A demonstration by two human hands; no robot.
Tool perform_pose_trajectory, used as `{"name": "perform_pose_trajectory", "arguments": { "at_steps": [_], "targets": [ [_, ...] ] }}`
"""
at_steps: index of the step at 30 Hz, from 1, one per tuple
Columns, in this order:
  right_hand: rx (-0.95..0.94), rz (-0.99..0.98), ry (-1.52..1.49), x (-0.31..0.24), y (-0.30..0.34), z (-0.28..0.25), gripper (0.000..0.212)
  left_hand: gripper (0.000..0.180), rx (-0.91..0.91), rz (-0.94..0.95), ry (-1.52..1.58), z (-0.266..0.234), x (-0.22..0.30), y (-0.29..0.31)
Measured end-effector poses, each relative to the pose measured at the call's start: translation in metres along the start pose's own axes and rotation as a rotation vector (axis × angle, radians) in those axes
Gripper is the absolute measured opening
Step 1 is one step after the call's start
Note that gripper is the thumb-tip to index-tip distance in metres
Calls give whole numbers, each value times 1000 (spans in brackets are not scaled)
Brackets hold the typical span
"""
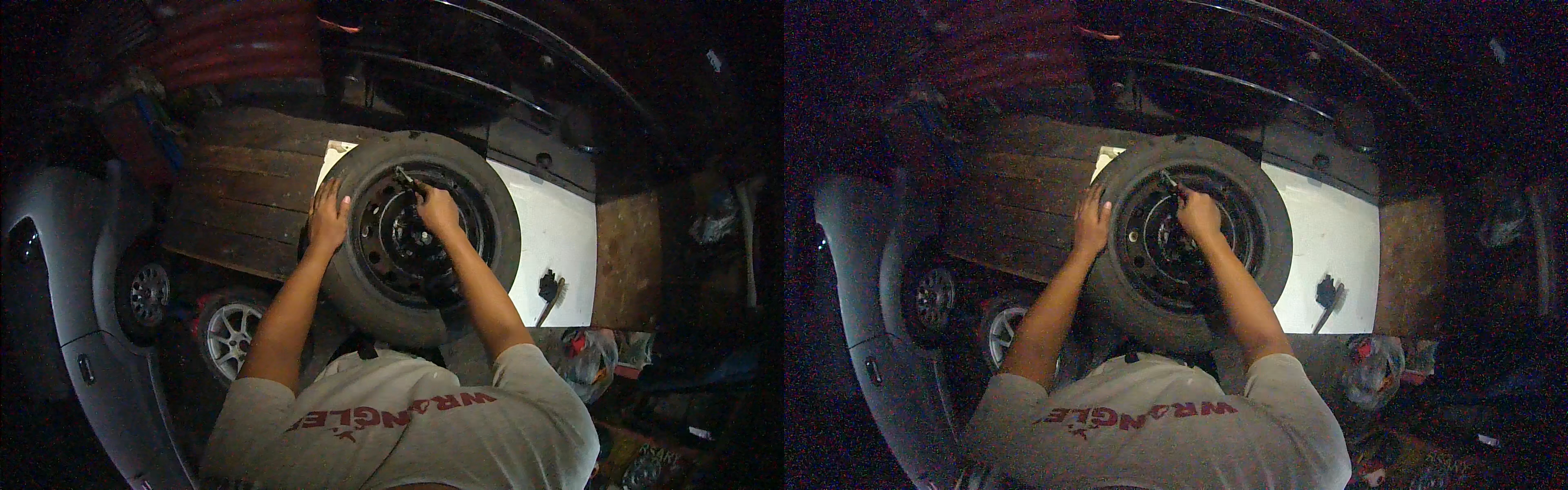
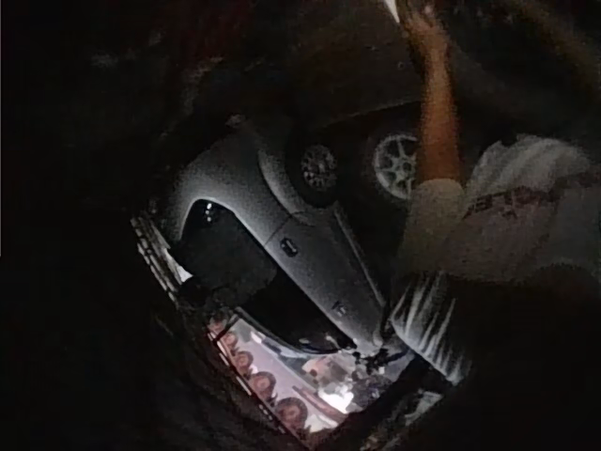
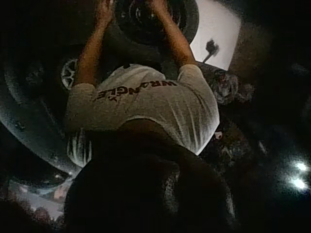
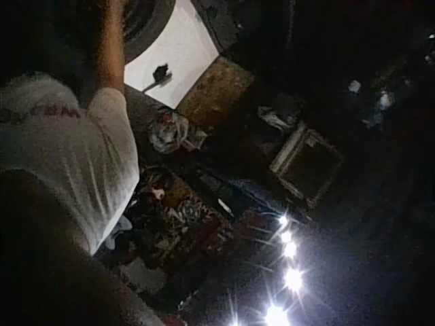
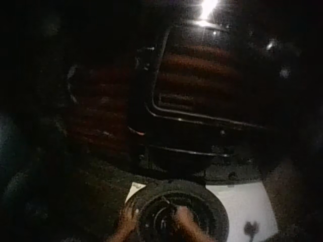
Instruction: The person scrubs a black steel wheel with a wire brush and then scrubs a silver alloy wheel with the same brush. The person repeatedly scrubs the inner rim and spokes of each wheel while holding it in place.
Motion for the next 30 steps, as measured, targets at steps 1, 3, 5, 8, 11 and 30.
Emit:
{"name": "perform_pose_trajectory", "arguments": {
  "at_steps": [1, 3, 5, 8, 11, 30],
  "targets": [
    [-12, 18, 13, 2, -5, 5, 41, 55, -4, 4, 4, 0, 0, 0],
    [-55, 0, 26, 6, -1, 15, 42, 54, -15, 15, 13, 1, 3, 0],
    [-39, -77, 27, -16, 15, 8, 42, 54, -2, -1, 24, -1, -4, 0],
    [-63, -16, -22, -15, 39, -5, 38, 54, -7, -23, 12, -3, -2, 2],
    [-12, 22, -83, -4, 49, -10, 34, 55, 10, -7, 18, 0, -6, 1],
    [183, 73, -256, 13, 76, 12, 36, 54, 28, 51, -6, 2, -2, 0]
  ]
}}
Point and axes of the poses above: each hand's wrist, its own y-axis away from the middle knuckle, its own z-axis out of the palm, x = y × z, the point moved 3 cm from there along -y, towards the middle knuckle, and after that the axes turned 13 degrees about -z, right-handed, at the moved point
